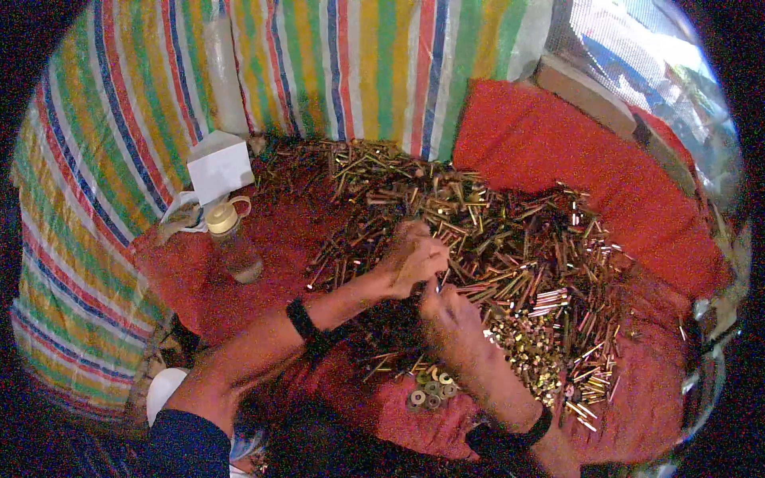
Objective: The person sits on the floor and assembles metal fasteners by hand, inserting small cylindrical pieces into longer rods and stacking them. They also use a metal tube to sort and move piles of fasteners on a red cloth-covered table.
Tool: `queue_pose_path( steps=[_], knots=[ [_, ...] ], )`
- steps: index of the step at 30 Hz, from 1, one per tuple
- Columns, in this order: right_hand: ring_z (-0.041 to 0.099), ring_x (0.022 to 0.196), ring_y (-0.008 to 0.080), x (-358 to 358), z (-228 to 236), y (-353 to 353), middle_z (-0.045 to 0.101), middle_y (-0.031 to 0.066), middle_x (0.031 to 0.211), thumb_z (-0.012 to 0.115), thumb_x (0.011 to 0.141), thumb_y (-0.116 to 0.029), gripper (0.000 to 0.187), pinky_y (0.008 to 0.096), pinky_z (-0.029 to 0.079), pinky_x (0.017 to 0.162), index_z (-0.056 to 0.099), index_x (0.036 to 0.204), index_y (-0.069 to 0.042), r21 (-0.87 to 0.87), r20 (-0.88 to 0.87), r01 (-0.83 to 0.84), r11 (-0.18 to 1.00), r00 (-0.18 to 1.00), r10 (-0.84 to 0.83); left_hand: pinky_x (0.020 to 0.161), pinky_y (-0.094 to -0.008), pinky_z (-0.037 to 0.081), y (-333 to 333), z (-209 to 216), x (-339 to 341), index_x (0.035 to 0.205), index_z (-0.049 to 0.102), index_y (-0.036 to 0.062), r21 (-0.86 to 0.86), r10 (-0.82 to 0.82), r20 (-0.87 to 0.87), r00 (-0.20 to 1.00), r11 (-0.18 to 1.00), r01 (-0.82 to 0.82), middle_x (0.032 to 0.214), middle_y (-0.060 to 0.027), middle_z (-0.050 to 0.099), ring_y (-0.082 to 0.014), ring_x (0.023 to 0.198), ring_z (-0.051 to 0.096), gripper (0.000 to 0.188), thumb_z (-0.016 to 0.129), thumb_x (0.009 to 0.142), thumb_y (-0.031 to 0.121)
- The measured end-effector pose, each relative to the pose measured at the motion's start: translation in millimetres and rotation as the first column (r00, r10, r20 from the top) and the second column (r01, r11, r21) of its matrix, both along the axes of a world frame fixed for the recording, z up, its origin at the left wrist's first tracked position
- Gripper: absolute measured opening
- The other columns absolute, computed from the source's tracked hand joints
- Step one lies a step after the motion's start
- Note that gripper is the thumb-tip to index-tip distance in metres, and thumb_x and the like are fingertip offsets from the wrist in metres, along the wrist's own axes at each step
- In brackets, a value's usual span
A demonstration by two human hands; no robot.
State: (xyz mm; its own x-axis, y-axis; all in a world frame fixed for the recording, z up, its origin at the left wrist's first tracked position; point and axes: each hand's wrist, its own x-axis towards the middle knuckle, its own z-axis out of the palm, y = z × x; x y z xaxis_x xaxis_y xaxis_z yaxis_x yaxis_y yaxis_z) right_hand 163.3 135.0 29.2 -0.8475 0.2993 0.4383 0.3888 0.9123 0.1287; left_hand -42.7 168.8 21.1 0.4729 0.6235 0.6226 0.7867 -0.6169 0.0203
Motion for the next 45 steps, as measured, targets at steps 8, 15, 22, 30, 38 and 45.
queue_pose_path(
  steps=[8,15,22,30,38,45],
  knots=[
    [0.063,0.07,0.0466,11,1,-63,0.061,0.0266,0.073,0.062,0.078,0.002,0.038,0.0549,0.049,0.062,0.05,0.111,0.013,-0.387,-0.232,-0.079,0.919,0.973,-0.014,0.088,-0.0486,0.039,-48,-15,18,0.075,0.065,0.0161,0.288,-0.228,0.14,0.964,0.94,0.18,0.083,-0.0022,0.067,-0.0299,0.092,0.061,0.013,0.068,0.069,0.028],
    [0.062,0.07,0.0504,19,4,-129,0.06,0.0307,0.073,0.06,0.081,0.004,0.044,0.0559,0.048,0.061,0.046,0.122,0.014,-0.562,-0.138,0.062,0.825,0.976,-0.167,0.094,-0.0492,0.039,-94,-37,37,0.074,0.069,0.0149,0.1,-0.161,0.247,0.956,0.985,0.14,0.077,-0.0045,0.067,-0.0285,0.094,0.06,0.023,0.061,0.083,0.035],
    [0.062,0.072,0.0489,26,16,-173,0.062,0.0277,0.077,0.062,0.08,0.007,0.047,0.0559,0.047,0.06,0.045,0.123,0.014,-0.655,-0.137,0.071,0.753,0.968,-0.21,0.098,-0.0463,0.034,-147,-18,52,0.07,0.064,0.0145,-0.177,-0.075,0.238,0.968,0.977,0.12,0.078,-0.0037,0.064,-0.0256,0.093,0.057,0.023,0.063,0.085,0.032],
    [0.06,0.081,0.0505,47,-14,-211,0.057,0.0328,0.092,0.065,0.08,0.005,0.043,0.0538,0.049,0.062,0.049,0.119,0.01,-0.655,-0.065,0.12,0.746,0.974,-0.215,0.095,-0.0456,0.037,-196,-8,71,0.066,0.063,0.0125,-0.194,0.037,0.291,0.956,0.981,0.021,0.075,-0.002,0.063,-0.0253,0.082,0.055,0.02,0.063,0.08,0.027],
    [0.066,0.083,0.0489,58,-29,-216,0.065,0.0307,0.1,0.068,0.083,0.001,0.028,0.053,0.053,0.063,0.061,0.11,0.003,-0.67,-0.225,0.066,0.739,0.931,-0.287,0.095,-0.0487,0.043,-214,4,79,0.077,0.066,0.0082,-0.103,-0.085,0.13,0.988,0.99,0.099,0.079,-0.0065,0.063,-0.0303,0.086,0.06,0.021,0.065,0.082,0.028],
    [0.07,0.085,0.0485,74,-12,-195,0.068,0.0285,0.098,0.072,0.085,0.002,0.035,0.0516,0.056,0.066,0.061,0.118,0.004,-0.624,-0.203,-0.001,0.781,0.966,-0.161,0.116,-0.0563,0.038,-202,59,97,0.094,0.067,0.0021,-0.082,-0.231,0.343,0.911,0.958,0.274,0.096,-0.0125,0.065,-0.0342,0.107,0.062,0.024,0.068,0.092,0.026]
  ],
)
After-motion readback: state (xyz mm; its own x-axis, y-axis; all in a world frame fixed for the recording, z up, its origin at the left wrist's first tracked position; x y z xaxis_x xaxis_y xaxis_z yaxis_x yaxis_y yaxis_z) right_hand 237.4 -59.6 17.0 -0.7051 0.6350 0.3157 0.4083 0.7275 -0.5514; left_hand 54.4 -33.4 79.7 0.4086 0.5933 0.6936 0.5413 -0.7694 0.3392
